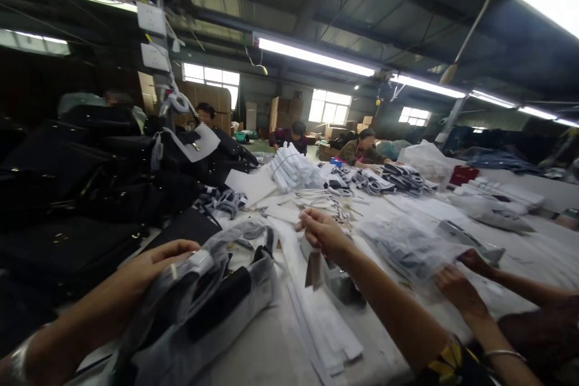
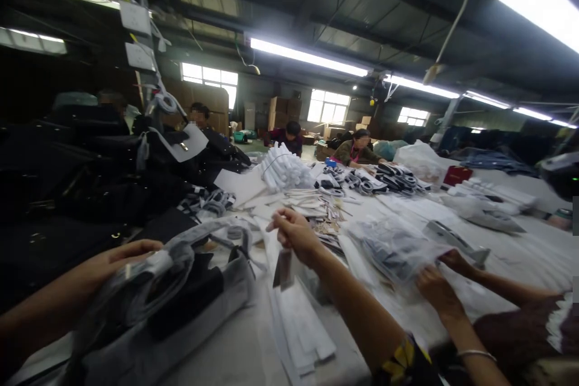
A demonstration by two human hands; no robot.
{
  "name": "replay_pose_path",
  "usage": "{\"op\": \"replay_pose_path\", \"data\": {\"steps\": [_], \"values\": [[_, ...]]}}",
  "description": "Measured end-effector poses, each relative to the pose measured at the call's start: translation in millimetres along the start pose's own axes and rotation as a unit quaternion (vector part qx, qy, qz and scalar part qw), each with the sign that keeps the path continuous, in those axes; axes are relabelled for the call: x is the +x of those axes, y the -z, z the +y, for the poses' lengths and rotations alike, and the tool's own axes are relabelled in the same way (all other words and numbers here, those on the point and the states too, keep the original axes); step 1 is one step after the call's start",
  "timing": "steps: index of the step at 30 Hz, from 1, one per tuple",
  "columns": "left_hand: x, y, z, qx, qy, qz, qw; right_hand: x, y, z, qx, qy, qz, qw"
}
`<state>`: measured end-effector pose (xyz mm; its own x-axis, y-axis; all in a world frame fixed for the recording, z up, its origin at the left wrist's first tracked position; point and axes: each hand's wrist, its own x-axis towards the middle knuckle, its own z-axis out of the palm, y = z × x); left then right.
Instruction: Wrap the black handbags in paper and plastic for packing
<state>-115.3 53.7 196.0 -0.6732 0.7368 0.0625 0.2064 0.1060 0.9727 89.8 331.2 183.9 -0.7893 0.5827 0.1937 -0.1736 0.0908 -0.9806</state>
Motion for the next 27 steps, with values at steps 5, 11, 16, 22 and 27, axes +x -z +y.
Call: {"op": "replay_pose_path", "data": {"steps": [5, 11, 16, 22, 27], "values": [[-5, 3.1, 3, -0.04, 0.031, -0.053, 0.997, -61, -82, 20, 0.193, -0.118, -0.05, 0.973], [-34, -0.6, 2, 0.205, -0.203, -0.084, 0.954, -86, -143, 6, 0.339, -0.085, -0.032, 0.937], [-37, -10.4, -5, 0.245, -0.23, -0.094, 0.937, -87, -165, -7, 0.362, -0.049, -0.032, 0.93], [-33, -15.4, -10, 0.189, -0.218, -0.083, 0.954, -83, -171, -2, 0.369, -0.022, -0.02, 0.929], [-34, -21.5, -9, 0.22, -0.214, -0.083, 0.948, -81, -170, 7, 0.381, -0.031, -0.008, 0.924]]}}
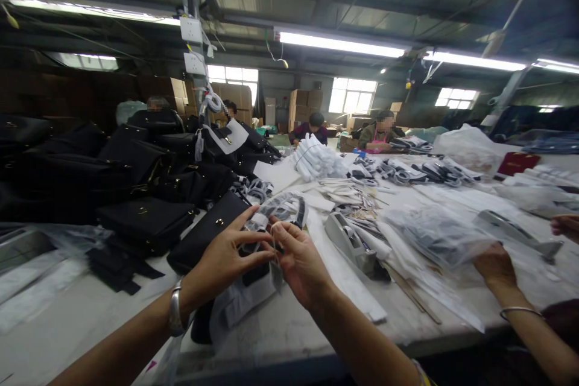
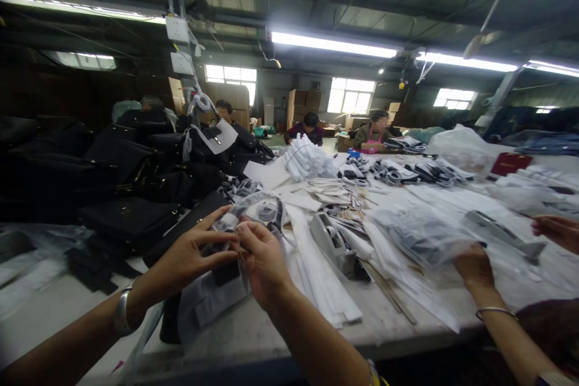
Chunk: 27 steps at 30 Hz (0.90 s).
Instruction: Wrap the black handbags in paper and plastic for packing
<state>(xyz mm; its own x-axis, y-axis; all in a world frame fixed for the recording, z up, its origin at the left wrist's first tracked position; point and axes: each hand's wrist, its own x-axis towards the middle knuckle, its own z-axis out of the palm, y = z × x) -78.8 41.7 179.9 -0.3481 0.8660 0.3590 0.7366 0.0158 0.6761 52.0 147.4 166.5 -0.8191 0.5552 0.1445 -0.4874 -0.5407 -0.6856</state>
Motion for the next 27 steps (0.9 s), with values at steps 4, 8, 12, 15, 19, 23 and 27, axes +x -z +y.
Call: {"op": "replay_pose_path", "data": {"steps": [4, 8, 12, 15, 19, 23, 27], "values": [[3, -4.2, -1, -0.008, -0.002, 0.01, 1.0, 5, -1, 4, -0.01, 0.003, 0.008, 1.0], [5, -3.5, -2, -0.031, 0.01, 0.022, 0.999, 7, 2, 8, -0.042, 0.028, 0.017, 0.999], [6, -2.2, 2, -0.061, 0.031, 0.025, 0.997, -4, 19, 20, -0.145, 0.088, 0.037, 0.985], [6, -3.1, 5, -0.05, 0.036, 0.028, 0.998, -16, 32, 35, -0.199, 0.105, 0.031, 0.974], [7, -4.5, 4, -0.051, 0.047, 0.023, 0.997, -22, 40, 42, -0.299, 0.15, 0.049, 0.941], [7, -4.6, 2, -0.057, 0.048, 0.017, 0.997, -20, 39, 37, -0.26, 0.146, 0.066, 0.952], [7, -4.5, 1, -0.049, 0.041, 0.016, 0.998, -20, 37, 34, -0.164, 0.083, 0.085, 0.979]]}}
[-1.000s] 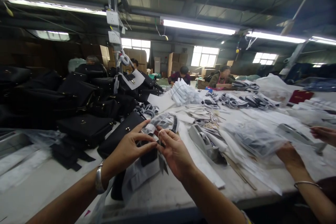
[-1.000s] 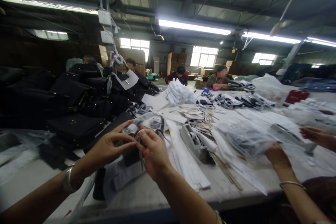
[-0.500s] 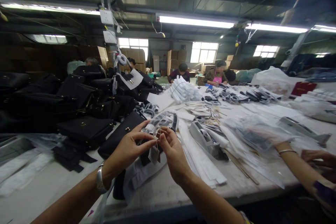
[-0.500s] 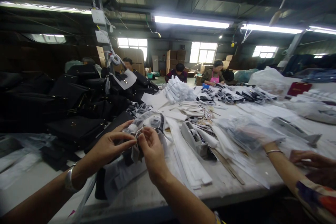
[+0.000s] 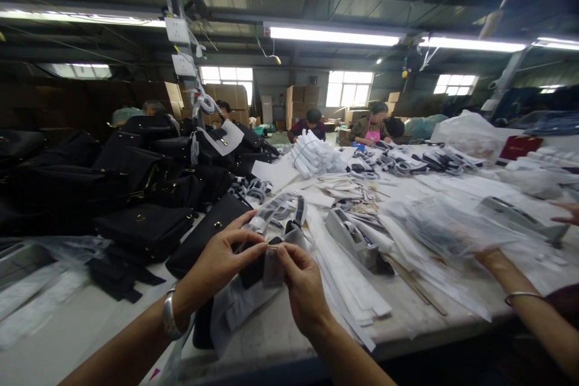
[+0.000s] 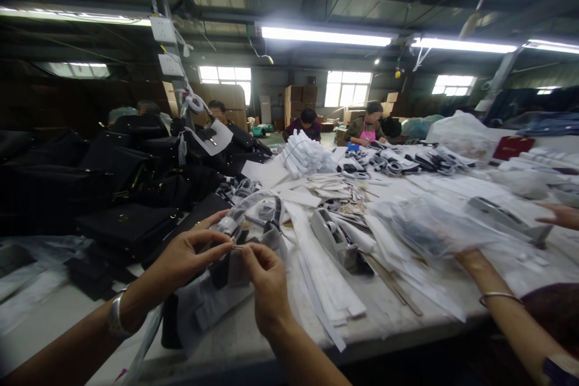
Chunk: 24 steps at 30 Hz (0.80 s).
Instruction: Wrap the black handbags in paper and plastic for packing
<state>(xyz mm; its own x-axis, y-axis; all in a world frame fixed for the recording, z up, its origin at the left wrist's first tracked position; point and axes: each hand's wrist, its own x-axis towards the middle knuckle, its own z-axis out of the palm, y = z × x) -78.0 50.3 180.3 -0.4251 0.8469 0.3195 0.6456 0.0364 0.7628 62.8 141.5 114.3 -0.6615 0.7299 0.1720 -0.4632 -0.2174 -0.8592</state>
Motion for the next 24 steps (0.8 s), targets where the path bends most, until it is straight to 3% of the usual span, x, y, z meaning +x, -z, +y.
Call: {"op": "replay_pose_path", "data": {"steps": [3, 11, 16, 18, 21, 24], "values": [[1, 0.9, -2, 0.002, -0.002, -0.001, 1.0, 1, -1, -3, 0.008, -0.006, 0.006, 1.0], [0, 4.8, -2, -0.018, 0.021, -0.011, 1.0, 0, 5, -11, -0.087, 0.004, -0.011, 0.996], [-2, 5.1, 3, -0.017, 0.021, -0.02, 0.999, 1, 8, -12, 0.076, -0.048, 0.017, 0.996], [-2, 7.3, 5, -0.039, 0.029, -0.009, 0.999, 0, 13, -12, 0.097, -0.058, 0.02, 0.993], [-1, 14.3, 6, -0.146, 0.098, 0.01, 0.984, -3, 18, -9, 0.008, -0.077, -0.01, 0.997], [2, 24.3, 6, -0.257, 0.187, -0.005, 0.948, -2, 14, -6, -0.08, -0.082, -0.037, 0.993]]}}
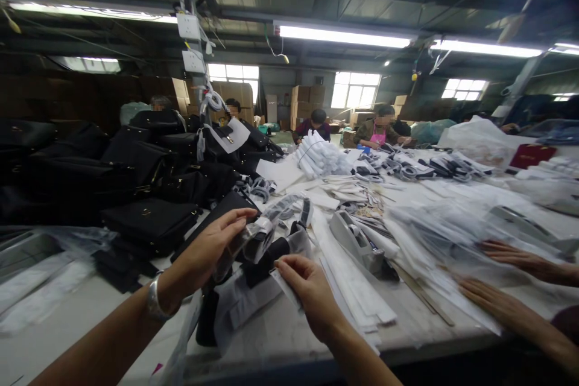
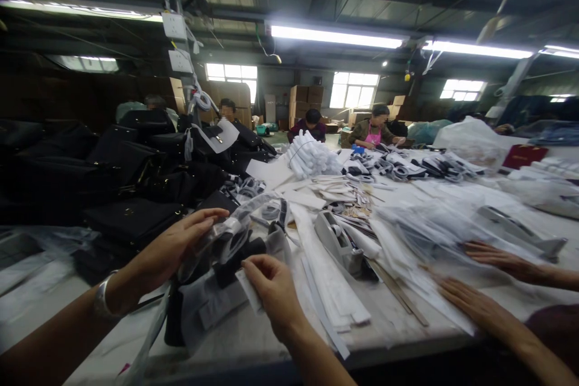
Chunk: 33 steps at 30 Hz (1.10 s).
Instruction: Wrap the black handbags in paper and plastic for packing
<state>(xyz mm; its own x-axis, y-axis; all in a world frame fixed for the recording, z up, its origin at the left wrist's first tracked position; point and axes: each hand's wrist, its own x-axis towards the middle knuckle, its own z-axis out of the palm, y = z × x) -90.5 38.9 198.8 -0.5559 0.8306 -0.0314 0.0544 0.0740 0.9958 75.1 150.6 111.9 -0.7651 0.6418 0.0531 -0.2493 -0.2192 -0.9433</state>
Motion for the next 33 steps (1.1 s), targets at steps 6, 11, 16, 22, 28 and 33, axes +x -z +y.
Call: {"op": "replay_pose_path", "data": {"steps": [6, 11, 16, 22, 28, 33], "values": [[9, 18.3, 4, -0.028, 0.068, -0.088, 0.993, 28, -21, -6, -0.044, 0.04, -0.019, 0.998], [15, 25.0, 4, -0.008, 0.078, -0.117, 0.99, 38, -30, -15, -0.057, 0.044, -0.045, 0.996], [8, 27.8, 4, 0.017, 0.046, -0.107, 0.993, 23, -25, -16, -0.076, 0.043, -0.031, 0.996], [-8, 41.9, -15, -0.02, 0.072, -0.053, 0.996, -4, -23, 6, -0.141, 0.023, -0.016, 0.99], [-9, 57.6, -28, 0.037, 0.079, -0.142, 0.986, 7, -50, 13, -0.192, 0.091, -0.03, 0.977], [1, 62.3, -27, 0.077, 0.09, -0.23, 0.966, 17, -62, 13, -0.182, 0.111, -0.035, 0.976]]}}
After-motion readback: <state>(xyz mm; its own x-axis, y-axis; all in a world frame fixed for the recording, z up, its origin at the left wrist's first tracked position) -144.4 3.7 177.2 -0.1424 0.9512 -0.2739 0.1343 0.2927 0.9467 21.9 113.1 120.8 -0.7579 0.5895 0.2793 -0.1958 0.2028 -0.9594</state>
